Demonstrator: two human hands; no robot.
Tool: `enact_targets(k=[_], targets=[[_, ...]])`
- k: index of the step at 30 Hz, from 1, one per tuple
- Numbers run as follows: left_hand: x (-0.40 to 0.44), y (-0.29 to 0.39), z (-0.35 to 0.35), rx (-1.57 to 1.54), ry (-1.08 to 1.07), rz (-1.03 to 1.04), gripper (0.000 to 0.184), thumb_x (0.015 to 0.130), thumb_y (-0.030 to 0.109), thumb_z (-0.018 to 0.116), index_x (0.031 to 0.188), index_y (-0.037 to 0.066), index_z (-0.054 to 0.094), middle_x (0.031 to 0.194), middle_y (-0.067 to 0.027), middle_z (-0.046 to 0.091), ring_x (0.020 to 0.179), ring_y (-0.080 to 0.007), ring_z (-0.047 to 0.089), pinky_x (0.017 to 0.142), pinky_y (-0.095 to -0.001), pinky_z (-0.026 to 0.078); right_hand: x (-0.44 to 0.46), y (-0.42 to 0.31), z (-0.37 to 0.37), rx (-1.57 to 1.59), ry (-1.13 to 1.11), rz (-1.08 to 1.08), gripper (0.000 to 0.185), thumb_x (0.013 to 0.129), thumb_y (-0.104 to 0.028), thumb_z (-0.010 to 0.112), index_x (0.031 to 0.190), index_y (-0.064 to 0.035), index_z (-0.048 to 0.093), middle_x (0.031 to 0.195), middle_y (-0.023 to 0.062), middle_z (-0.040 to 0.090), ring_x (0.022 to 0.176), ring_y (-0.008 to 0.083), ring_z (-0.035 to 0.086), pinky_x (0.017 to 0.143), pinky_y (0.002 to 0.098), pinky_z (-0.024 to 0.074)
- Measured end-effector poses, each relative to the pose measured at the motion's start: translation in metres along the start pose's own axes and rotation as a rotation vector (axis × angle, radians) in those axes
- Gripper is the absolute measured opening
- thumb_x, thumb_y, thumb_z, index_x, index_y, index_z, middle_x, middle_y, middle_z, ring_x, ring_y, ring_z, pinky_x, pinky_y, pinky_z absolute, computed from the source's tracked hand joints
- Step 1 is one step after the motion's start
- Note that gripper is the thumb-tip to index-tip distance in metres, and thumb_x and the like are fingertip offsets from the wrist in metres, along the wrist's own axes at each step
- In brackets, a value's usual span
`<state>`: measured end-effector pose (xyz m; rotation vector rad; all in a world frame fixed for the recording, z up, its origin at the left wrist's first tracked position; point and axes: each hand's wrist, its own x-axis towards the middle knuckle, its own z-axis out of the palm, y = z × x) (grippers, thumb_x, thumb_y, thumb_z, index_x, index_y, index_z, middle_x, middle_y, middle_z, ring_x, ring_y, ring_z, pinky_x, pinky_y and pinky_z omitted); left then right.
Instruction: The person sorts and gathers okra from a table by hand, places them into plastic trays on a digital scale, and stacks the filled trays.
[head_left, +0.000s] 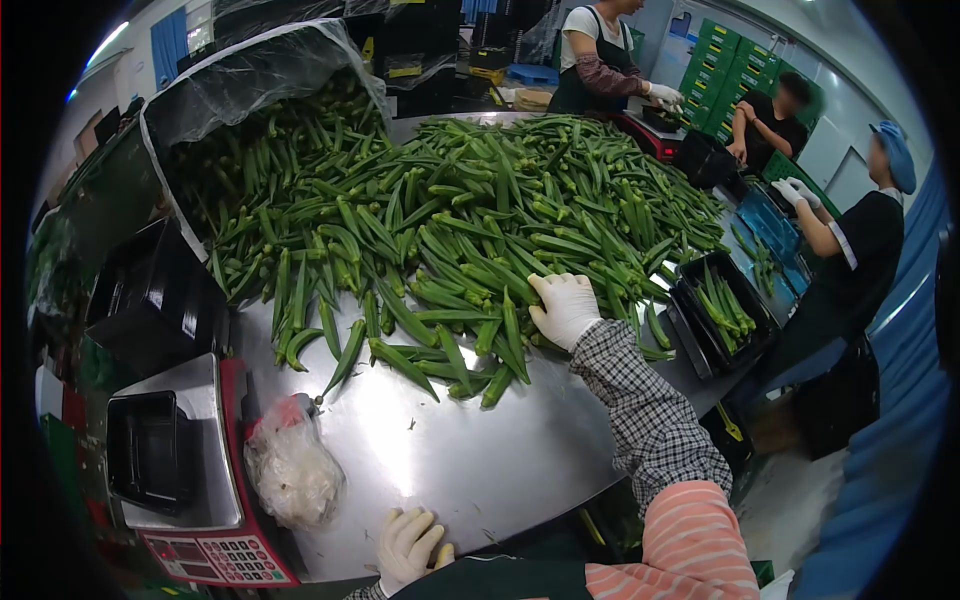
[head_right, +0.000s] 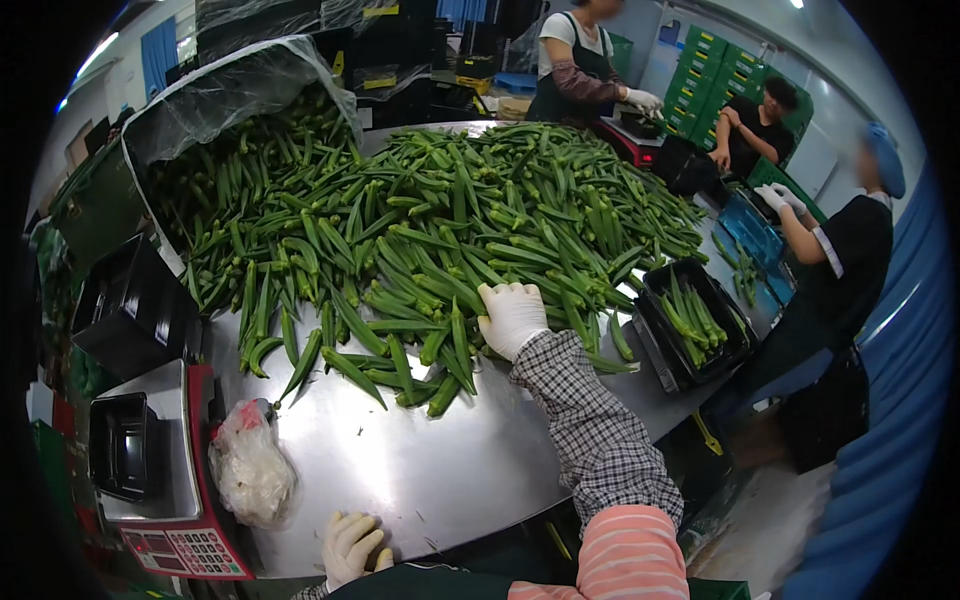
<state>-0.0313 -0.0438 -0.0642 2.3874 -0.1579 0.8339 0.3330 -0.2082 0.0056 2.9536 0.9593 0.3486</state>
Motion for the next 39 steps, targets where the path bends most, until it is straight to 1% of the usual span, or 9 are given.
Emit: enact_targets(k=[10, 13, 17, 21, 25, 27, 32, 36, 39], targets=[[0.010, 0.010, -0.006, -0.028, 0.045, -0.017, 0.027, 0.071, 0.008, 0.068, 0.097, 0.003, 0.063, 0.100, -0.0185, 0.062, 0.091, -0.0349, 0.059, 0.082, -0.0428, 0.048, -0.039, 0.019, 0.001, 0.596, 0.356, 0.261, 0.022, 0.082, -0.018, 0.055, 0.098, -0.0048, 0.061, 0.091, 0.0144, 0.064, 0.084, 0.0303, 0.061, 0.078, 0.0388, 0.0466], [0.010, 0.009, -0.007, -0.043, 0.040, -0.001, 0.027, 0.071, 0.008, 0.069, 0.097, 0.003, 0.063, 0.100, -0.0183, 0.062, 0.092, -0.0353, 0.059, 0.083, -0.0429, 0.047, -0.087, 0.033, -0.037, 0.801, 0.464, 0.376, 0.018, 0.084, -0.010, 0.055, 0.100, -0.0009, 0.060, 0.085, 0.0103, 0.063, 0.075, 0.0158, 0.059, 0.071, 0.0268, 0.0466], [0.009, 0.012, -0.005, -0.060, 0.008, -0.053, 0.028, 0.071, 0.008, 0.070, 0.098, 0.003, 0.063, 0.101, -0.0180, 0.062, 0.092, -0.0356, 0.059, 0.084, -0.0435, 0.047, -0.196, 0.078, -0.094, 1.104, 0.420, 0.520, 0.018, 0.084, -0.002, 0.050, 0.097, 0.0034, 0.059, 0.083, 0.0090, 0.062, 0.076, 0.0145, 0.059, 0.071, 0.0257, 0.0468], [0.011, 0.011, -0.002, -0.063, 0.017, -0.013, 0.028, 0.071, 0.007, 0.070, 0.097, 0.004, 0.064, 0.101, -0.0183, 0.061, 0.092, -0.0358, 0.059, 0.084, -0.0436, 0.047, -0.299, 0.133, -0.111, 0.541, 0.109, 0.831, 0.021, 0.080, -0.007, 0.058, 0.098, 0.0024, 0.061, 0.083, 0.0085, 0.062, 0.073, 0.0143, 0.059, 0.069, 0.0261, 0.0475], [0.012, 0.004, 0.000, -0.074, -0.020, 0.031, 0.025, 0.072, 0.005, 0.069, 0.096, 0.003, 0.065, 0.100, -0.0187, 0.062, 0.091, -0.0358, 0.060, 0.083, -0.0426, 0.048, -0.275, 0.100, -0.077, 0.705, 0.293, 0.629, 0.061, 0.074, -0.014, 0.072, 0.127, 0.0001, 0.046, 0.123, 0.0162, 0.050, 0.111, 0.0246, 0.052, 0.092, 0.0326, 0.0433], [0.005, 0.004, -0.002, -0.052, -0.026, 0.014, 0.024, 0.072, 0.005, 0.068, 0.095, 0.003, 0.065, 0.100, -0.0187, 0.062, 0.091, -0.0357, 0.060, 0.082, -0.0421, 0.049, -0.237, 0.072, -0.080, 0.314, 0.362, 0.405, 0.077, 0.071, -0.014, 0.072, 0.136, 0.0004, 0.033, 0.137, 0.0235, 0.034, 0.124, 0.0361, 0.039, 0.101, 0.0381, 0.0365], [0.014, 0.015, -0.009, -0.019, -0.041, -0.023, 0.022, 0.074, 0.006, 0.067, 0.095, 0.003, 0.064, 0.101, -0.0185, 0.061, 0.094, -0.0348, 0.059, 0.083, -0.0411, 0.047, -0.179, 0.039, -0.131, 0.294, 0.782, 0.216, 0.084, 0.069, -0.002, 0.068, 0.140, 0.0015, 0.023, 0.145, 0.0253, 0.016, 0.132, 0.0376, 0.028, 0.103, 0.0415, 0.0338], [0.014, 0.015, -0.005, -0.022, -0.061, -0.033, 0.023, 0.074, 0.006, 0.066, 0.097, 0.002, 0.063, 0.102, -0.0184, 0.061, 0.095, -0.0346, 0.058, 0.085, -0.0413, 0.046, -0.172, 0.016, -0.193, 0.280, 1.379, 0.056, 0.082, 0.079, -0.026, 0.063, 0.138, 0.0089, 0.018, 0.144, 0.0237, 0.021, 0.126, 0.0360, 0.037, 0.103, 0.0428, 0.0328], [0.015, 0.015, -0.004, 0.001, -0.073, -0.027, 0.022, 0.075, 0.007, 0.066, 0.097, 0.002, 0.063, 0.102, -0.0187, 0.061, 0.095, -0.0348, 0.058, 0.085, -0.0417, 0.046, -0.176, 0.011, -0.197, 0.244, 1.598, -0.092, 0.084, 0.079, -0.027, 0.064, 0.139, 0.0061, 0.016, 0.144, 0.0259, 0.020, 0.124, 0.0374, 0.041, 0.104, 0.0443, 0.0321]])
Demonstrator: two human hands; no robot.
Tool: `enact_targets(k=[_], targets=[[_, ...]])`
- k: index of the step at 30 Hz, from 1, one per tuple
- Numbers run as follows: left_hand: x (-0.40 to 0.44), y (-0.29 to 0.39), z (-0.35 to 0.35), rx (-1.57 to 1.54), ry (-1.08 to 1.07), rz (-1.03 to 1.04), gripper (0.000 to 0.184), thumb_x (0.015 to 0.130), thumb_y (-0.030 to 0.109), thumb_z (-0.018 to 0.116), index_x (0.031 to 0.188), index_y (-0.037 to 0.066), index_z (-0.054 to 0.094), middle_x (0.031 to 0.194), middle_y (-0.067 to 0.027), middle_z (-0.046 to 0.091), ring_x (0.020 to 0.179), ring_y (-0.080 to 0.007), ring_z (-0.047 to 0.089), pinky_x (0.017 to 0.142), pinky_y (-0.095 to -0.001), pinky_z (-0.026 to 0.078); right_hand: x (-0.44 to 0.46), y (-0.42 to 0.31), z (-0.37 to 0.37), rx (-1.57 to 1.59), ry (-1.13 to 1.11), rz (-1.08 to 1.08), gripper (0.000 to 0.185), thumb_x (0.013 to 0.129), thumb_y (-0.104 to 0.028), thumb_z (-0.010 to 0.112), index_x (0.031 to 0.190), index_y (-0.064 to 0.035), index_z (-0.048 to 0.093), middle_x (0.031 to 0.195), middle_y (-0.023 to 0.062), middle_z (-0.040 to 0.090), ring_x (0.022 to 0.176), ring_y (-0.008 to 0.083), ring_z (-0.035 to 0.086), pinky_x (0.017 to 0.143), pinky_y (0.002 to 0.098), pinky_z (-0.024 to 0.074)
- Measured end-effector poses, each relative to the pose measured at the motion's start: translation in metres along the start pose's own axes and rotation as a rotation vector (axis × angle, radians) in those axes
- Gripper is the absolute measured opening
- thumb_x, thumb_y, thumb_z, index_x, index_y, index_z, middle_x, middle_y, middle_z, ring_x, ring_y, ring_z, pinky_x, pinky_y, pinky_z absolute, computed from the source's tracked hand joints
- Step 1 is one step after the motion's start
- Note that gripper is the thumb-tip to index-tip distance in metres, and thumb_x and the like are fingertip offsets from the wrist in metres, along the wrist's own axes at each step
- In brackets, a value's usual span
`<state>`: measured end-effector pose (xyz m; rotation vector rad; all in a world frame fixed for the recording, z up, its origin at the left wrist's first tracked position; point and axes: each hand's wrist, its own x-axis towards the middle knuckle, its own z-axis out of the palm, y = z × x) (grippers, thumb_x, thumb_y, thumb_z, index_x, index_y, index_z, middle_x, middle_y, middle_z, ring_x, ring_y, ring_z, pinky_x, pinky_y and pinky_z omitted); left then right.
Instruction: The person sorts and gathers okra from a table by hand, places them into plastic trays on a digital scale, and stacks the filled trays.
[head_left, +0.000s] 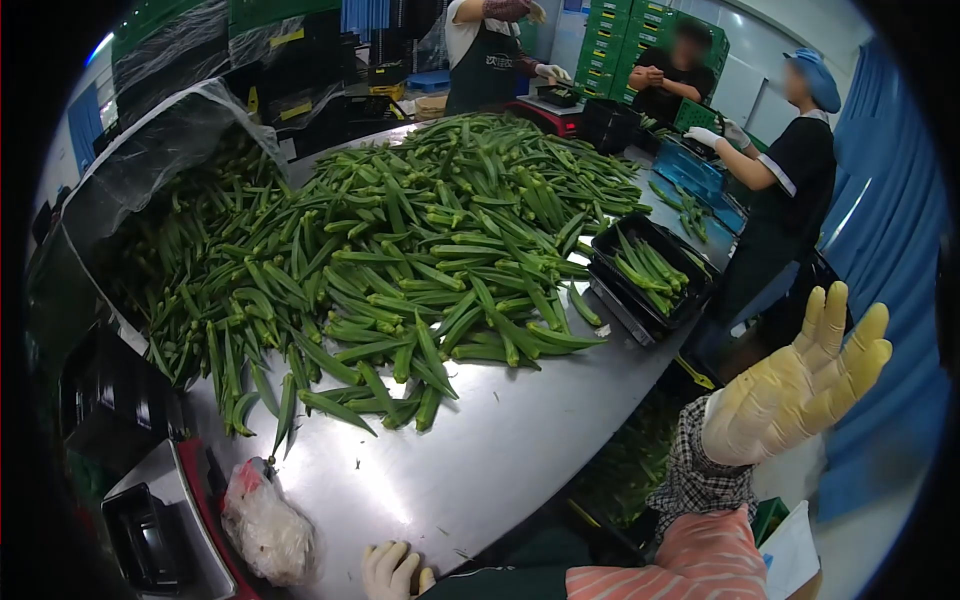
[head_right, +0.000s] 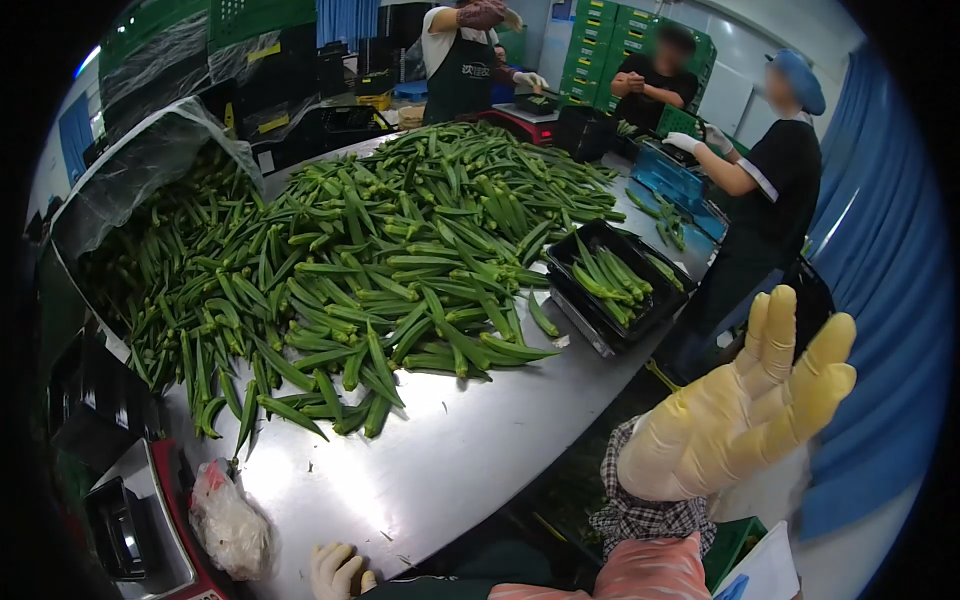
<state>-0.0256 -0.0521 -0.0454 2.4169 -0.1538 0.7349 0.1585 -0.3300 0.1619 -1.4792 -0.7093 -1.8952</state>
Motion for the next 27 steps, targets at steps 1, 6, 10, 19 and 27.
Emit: enact_targets(k=[1, 6, 10, 19, 27], targets=[[-0.001, 0.000, 0.001, 0.009, 0.003, -0.001, 0.022, 0.075, 0.007, 0.065, 0.097, 0.002, 0.063, 0.102, -0.0188, 0.061, 0.095, -0.0348, 0.058, 0.085, -0.0419, 0.046, -0.006, 0.007, 0.001, -0.011, -0.058, 0.031, 0.078, 0.078, -0.021, 0.063, 0.138, 0.0052, 0.021, 0.142, 0.0262, 0.024, 0.124, 0.0375, 0.040, 0.105, 0.0447, 0.0312], [-0.002, -0.001, 0.003, 0.035, 0.012, 0.025, 0.022, 0.075, 0.008, 0.066, 0.096, 0.003, 0.063, 0.101, -0.0188, 0.061, 0.094, -0.0344, 0.059, 0.085, -0.0417, 0.046, -0.085, 0.070, 0.023, -0.308, -0.810, 0.336, 0.064, 0.074, -0.005, 0.063, 0.133, 0.0015, 0.037, 0.137, 0.0235, 0.033, 0.125, 0.0358, 0.039, 0.104, 0.0394, 0.0319], [-0.001, -0.002, 0.003, 0.051, 0.038, 0.026, 0.021, 0.075, 0.009, 0.067, 0.095, 0.003, 0.064, 0.101, -0.0184, 0.062, 0.092, -0.0340, 0.060, 0.084, -0.0414, 0.047, -0.160, 0.111, 0.044, -0.306, -1.104, 0.621, 0.052, 0.080, -0.017, 0.061, 0.127, -0.0017, 0.043, 0.124, 0.0196, 0.046, 0.108, 0.0337, 0.052, 0.090, 0.0399, 0.0445], [-0.001, -0.004, 0.002, 0.038, 0.029, 0.032, 0.020, 0.075, 0.009, 0.067, 0.094, 0.003, 0.064, 0.100, -0.0174, 0.062, 0.094, -0.0337, 0.059, 0.085, -0.0417, 0.046, -0.197, 0.123, 0.068, -0.347, -1.071, 0.721, 0.040, 0.081, -0.016, 0.057, 0.120, -0.0033, 0.051, 0.112, 0.0178, 0.057, 0.102, 0.0328, 0.056, 0.089, 0.0372, 0.0452], [-0.004, -0.004, 0.009, 0.004, 0.016, 0.029, 0.023, 0.076, 0.011, 0.067, 0.097, 0.003, 0.064, 0.102, -0.0175, 0.061, 0.095, -0.0346, 0.058, 0.089, -0.0435, 0.043, -0.117, 0.095, -0.101, -0.417, -0.793, 0.700, 0.043, 0.077, -0.005, 0.059, 0.119, 0.0007, 0.052, 0.100, 0.0190, 0.059, 0.090, 0.0313, 0.060, 0.080, 0.0366, 0.0489]])
